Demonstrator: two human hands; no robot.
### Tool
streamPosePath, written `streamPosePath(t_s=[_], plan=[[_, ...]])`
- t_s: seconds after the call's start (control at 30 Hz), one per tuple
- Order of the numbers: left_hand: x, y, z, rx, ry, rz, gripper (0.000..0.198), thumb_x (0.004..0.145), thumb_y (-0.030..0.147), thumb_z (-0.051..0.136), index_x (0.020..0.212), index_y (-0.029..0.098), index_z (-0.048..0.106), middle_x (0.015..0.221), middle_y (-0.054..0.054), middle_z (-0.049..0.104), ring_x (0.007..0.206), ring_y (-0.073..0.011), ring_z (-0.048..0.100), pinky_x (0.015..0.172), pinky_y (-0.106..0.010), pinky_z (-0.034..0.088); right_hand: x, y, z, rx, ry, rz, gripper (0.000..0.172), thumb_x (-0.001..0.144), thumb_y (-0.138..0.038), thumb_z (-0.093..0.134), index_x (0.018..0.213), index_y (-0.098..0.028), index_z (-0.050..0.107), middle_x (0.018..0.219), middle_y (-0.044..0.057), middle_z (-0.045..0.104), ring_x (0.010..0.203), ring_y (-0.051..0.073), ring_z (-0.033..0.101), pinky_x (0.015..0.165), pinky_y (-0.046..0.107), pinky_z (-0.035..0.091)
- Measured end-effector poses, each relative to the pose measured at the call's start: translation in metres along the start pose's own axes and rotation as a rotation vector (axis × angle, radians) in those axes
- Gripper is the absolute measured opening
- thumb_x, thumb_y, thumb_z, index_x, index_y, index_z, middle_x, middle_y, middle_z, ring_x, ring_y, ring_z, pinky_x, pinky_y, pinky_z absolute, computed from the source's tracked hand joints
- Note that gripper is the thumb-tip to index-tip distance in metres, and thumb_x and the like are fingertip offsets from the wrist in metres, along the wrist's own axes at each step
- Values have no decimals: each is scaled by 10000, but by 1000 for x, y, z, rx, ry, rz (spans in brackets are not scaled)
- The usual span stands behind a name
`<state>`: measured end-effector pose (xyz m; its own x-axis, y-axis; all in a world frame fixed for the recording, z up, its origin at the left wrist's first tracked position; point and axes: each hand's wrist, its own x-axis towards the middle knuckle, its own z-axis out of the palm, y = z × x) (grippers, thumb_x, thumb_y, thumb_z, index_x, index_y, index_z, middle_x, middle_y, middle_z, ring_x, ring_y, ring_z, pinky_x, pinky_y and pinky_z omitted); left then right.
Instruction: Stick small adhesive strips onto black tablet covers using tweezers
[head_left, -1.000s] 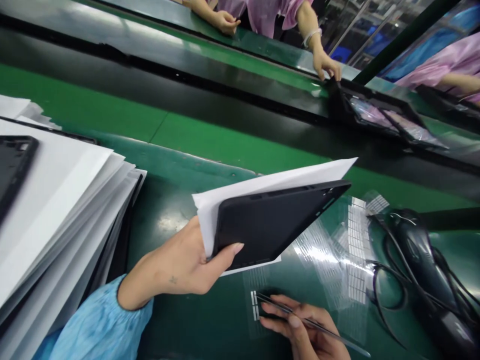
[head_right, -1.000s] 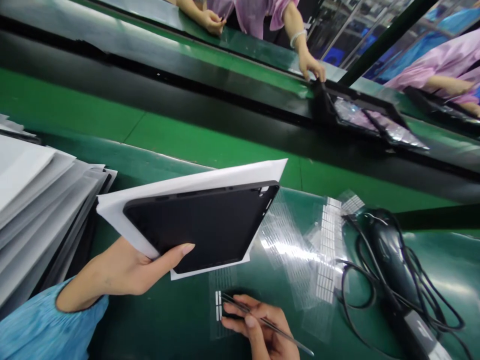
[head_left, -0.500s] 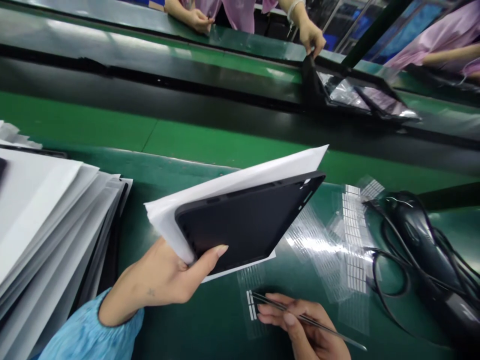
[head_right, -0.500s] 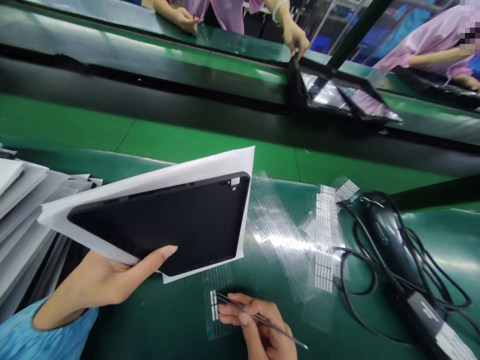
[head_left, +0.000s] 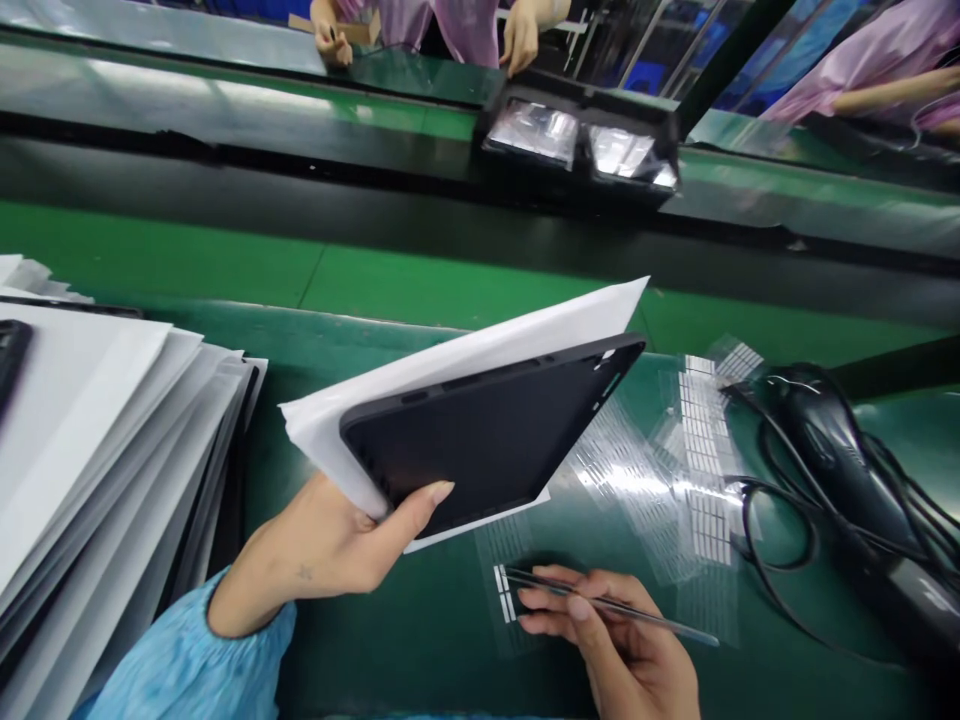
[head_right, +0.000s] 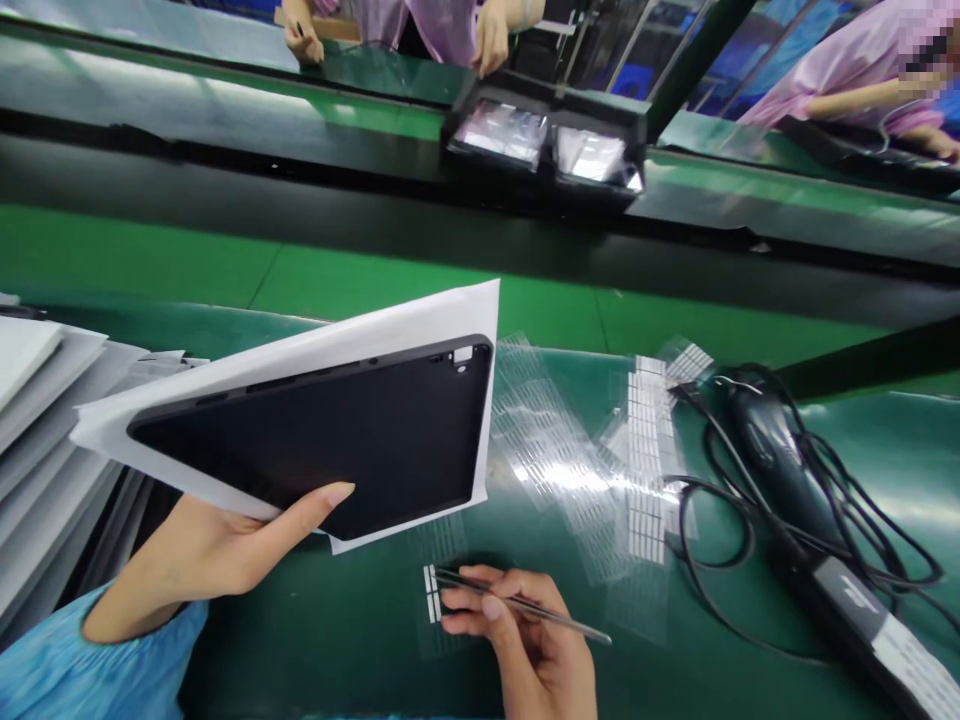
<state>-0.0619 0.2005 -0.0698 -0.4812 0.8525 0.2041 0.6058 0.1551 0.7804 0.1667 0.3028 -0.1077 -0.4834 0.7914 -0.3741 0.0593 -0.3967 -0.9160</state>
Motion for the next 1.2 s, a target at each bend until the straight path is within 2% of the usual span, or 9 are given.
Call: streamPosePath(t_s=[0.2, 0.33, 0.43, 0.53, 0.63, 0.77, 0.87, 1.0, 1.2], plan=[[-1, 3, 0, 14, -6, 0, 125, 935, 270, 611, 855, 196, 671, 847, -2, 745, 785, -160, 704, 906, -223, 551, 6, 2, -4, 10, 3, 35, 269, 832, -382, 811, 873, -161, 664, 946, 66, 706, 750, 227, 732, 656, 326, 664], [0, 2, 2, 36, 4, 7, 162, 934, 290, 603, 814, 193, 653, 806, 2, 733, 740, -161, 696, 817, -244, 578, 7, 3, -2, -86, 35, 19, 295, 851, -392, 783, 867, -127, 656, 910, 89, 708, 685, 204, 721, 657, 312, 656], [1, 3, 2, 19, 52, 73, 80, 912, 218, 600, 955, 202, 666, 936, 23, 749, 849, -163, 717, 868, -252, 591, 3, 5, -1, -163, 55, -65, 270, 871, -384, 765, 884, -142, 646, 872, 76, 718, 664, 186, 716, 676, 281, 639], [1, 3, 2, -26, 54, 90, 259, 906, 175, 595, 1164, 191, 608, 1099, 22, 731, 1016, -151, 703, 968, -230, 571, -1, 9, -6, -180, 43, -166, 192, 925, -343, 718, 942, -181, 617, 876, 63, 738, 735, 177, 726, 761, 258, 613], [-1, 4, 1, -56, 38, 86, 256, 903, 164, 602, 1158, 186, 603, 1095, 13, 732, 1012, -149, 703, 981, -238, 569, -1, 12, -18, -206, -70, -324, 35, 992, -221, 619, 972, -203, 597, 938, 57, 742, 745, 160, 726, 780, 256, 604], [-3, 4, 1, -38, 29, 81, 57, 887, 167, 614, 888, 208, 654, 892, 23, 736, 847, -156, 708, 985, -281, 565, 5, 14, -32, -234, -226, -483, 133, 990, -76, 542, 1011, -194, 599, 985, 80, 732, 710, 183, 730, 715, 310, 636], [-2, 6, 1, -25, 18, 72, 250, 890, 173, 606, 644, 210, 582, 612, 49, 622, 583, -111, 611, 954, -276, 562, 6, 14, -29, -255, -181, -411, 108, 990, -112, 566, 1035, -206, 594, 972, 77, 738, 705, 183, 732, 705, 298, 642], [0, 6, 1, -22, 28, 95, 192, 882, 159, 602, 696, 206, 612, 678, 33, 666, 644, -130, 644, 976, -287, 558, -1, 9, -12, -250, -63, -270, 48, 973, -214, 630, 1006, -214, 596, 935, 56, 736, 677, 161, 719, 699, 255, 631], [-3, 0, 3, 42, 40, 86, 208, 882, 221, 612, 675, 226, 630, 677, 44, 680, 630, -143, 665, 684, -265, 570, 0, 5, -10, -238, -41, -249, 66, 950, -225, 667, 988, -207, 617, 901, 59, 738, 652, 164, 712, 654, 249, 627]])
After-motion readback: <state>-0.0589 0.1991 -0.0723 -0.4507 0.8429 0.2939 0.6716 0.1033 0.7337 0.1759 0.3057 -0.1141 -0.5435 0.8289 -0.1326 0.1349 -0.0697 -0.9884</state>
